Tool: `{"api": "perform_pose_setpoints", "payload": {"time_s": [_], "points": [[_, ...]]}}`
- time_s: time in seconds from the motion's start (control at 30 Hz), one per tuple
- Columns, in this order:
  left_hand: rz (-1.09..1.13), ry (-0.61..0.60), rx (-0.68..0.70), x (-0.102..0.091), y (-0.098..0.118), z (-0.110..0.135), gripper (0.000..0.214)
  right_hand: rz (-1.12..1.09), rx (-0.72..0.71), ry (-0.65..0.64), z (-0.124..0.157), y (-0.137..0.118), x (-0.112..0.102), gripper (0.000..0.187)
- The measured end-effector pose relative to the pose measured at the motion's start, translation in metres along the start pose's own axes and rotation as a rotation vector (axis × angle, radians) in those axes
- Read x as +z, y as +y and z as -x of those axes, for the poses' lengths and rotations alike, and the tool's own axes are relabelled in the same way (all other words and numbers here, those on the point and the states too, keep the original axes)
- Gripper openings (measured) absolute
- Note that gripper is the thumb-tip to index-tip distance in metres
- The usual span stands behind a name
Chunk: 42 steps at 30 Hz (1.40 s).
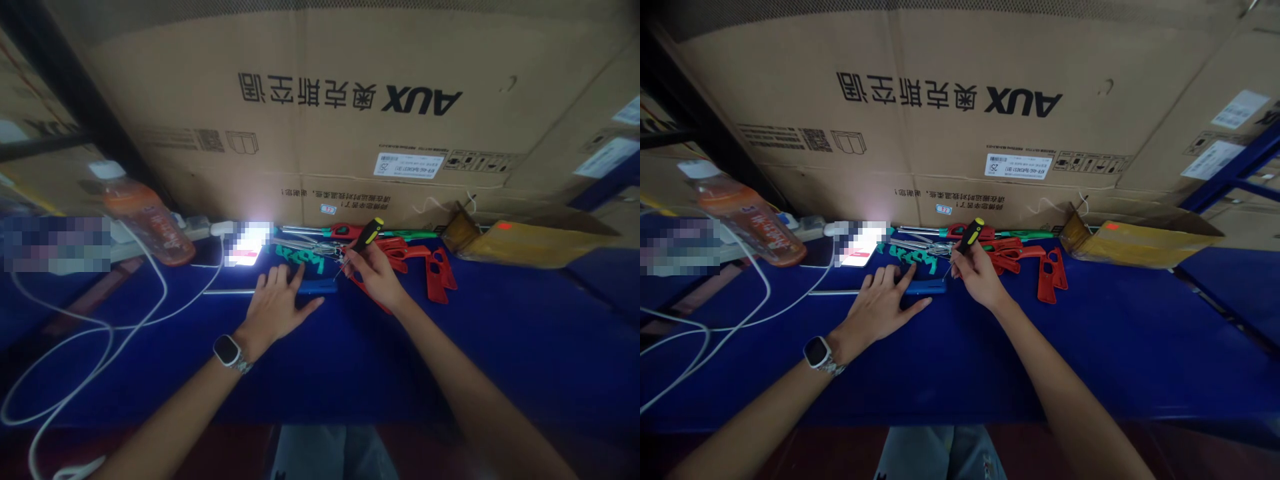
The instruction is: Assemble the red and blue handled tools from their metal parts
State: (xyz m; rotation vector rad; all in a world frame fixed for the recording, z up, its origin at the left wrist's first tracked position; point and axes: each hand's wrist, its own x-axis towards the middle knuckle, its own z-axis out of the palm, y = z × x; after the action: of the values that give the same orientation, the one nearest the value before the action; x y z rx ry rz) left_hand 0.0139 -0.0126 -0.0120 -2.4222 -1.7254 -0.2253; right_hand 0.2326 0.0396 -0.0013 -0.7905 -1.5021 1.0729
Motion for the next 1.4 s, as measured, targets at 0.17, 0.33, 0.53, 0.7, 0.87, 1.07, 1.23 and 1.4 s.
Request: {"api": "perform_pose_setpoints", "payload": {"time_s": [0.17, 0.33, 0.53, 0.7, 0.87, 1.07, 1.23, 1.4], "points": [[0.009, 0.012, -0.002, 0.001, 0.0, 0.0, 0.089, -0.001, 0.027, -0.028, 0.001, 0.002, 0.001, 0.039], [-0.01, 0.027, -0.001, 0.004, -0.001, 0.0, 0.089, 0.026, 0.017, -0.045, 0.002, 0.0, 0.003, 0.039], [-0.008, 0.024, -0.002, 0.003, -0.001, 0.0, 0.089, 0.092, -0.018, -0.067, 0.002, -0.001, 0.006, 0.038], [0.0, 0.009, -0.008, 0.001, 0.0, 0.0, 0.089, 0.136, -0.037, -0.115, 0.001, -0.001, 0.007, 0.034], [0.027, -0.002, -0.013, 0.0, 0.001, 0.0, 0.087, 0.207, -0.047, -0.151, 0.002, -0.007, 0.007, 0.029], [0.023, 0.003, -0.009, 0.0, 0.001, 0.001, 0.086, 0.222, 0.008, -0.223, -0.002, -0.012, 0.007, 0.03], [0.024, 0.01, -0.012, 0.001, 0.0, 0.001, 0.086, 0.212, 0.049, -0.224, -0.003, -0.01, 0.004, 0.034], [0.028, 0.017, -0.004, 0.002, 0.0, 0.0, 0.086, 0.18, 0.063, -0.219, 0.001, -0.008, 0.0, 0.034]]}}
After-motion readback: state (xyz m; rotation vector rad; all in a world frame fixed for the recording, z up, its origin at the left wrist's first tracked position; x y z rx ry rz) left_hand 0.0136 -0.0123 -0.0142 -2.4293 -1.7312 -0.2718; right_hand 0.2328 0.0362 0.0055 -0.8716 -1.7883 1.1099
